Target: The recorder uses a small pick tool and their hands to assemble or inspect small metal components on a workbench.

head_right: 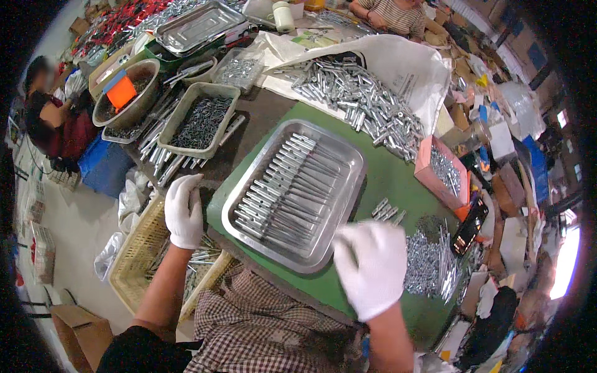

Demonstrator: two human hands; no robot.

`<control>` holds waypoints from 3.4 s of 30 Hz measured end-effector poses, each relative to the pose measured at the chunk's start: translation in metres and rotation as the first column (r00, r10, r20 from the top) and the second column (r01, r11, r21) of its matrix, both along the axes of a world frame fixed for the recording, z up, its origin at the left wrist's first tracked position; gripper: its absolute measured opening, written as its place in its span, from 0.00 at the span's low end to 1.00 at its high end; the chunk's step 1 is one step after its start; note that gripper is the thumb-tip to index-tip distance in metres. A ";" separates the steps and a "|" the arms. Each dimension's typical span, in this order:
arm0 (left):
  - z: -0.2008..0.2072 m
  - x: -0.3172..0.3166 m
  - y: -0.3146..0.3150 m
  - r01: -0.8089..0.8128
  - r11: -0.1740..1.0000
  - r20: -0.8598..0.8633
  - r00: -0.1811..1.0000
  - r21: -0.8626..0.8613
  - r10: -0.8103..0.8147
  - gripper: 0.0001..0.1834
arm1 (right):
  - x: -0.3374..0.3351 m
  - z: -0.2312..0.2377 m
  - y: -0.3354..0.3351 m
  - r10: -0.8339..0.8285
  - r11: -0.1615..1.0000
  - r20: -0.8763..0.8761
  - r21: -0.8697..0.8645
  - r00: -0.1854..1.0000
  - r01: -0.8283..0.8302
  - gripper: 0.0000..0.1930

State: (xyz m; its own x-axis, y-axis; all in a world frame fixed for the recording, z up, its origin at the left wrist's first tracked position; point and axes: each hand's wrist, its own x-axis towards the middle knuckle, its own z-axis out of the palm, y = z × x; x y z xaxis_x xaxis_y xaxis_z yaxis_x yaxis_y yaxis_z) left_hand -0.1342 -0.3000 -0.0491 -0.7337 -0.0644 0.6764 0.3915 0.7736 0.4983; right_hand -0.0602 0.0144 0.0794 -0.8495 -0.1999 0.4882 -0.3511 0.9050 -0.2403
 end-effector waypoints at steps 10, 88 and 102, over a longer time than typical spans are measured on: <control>-0.020 0.004 0.003 0.015 0.985 -0.037 0.999 0.170 -0.009 0.22 | 0.068 -0.042 -0.024 -0.015 0.997 0.152 -0.066 0.988 0.025 0.17; -0.029 0.002 0.002 0.035 0.993 -0.107 0.994 0.115 -0.023 0.16 | 0.086 -0.086 -0.007 -0.173 0.978 0.121 -0.101 0.978 0.185 0.08; -0.030 0.003 0.000 0.046 0.992 -0.098 0.995 0.118 -0.035 0.17 | 0.085 -0.088 -0.008 -0.190 0.975 0.107 -0.099 0.976 0.201 0.08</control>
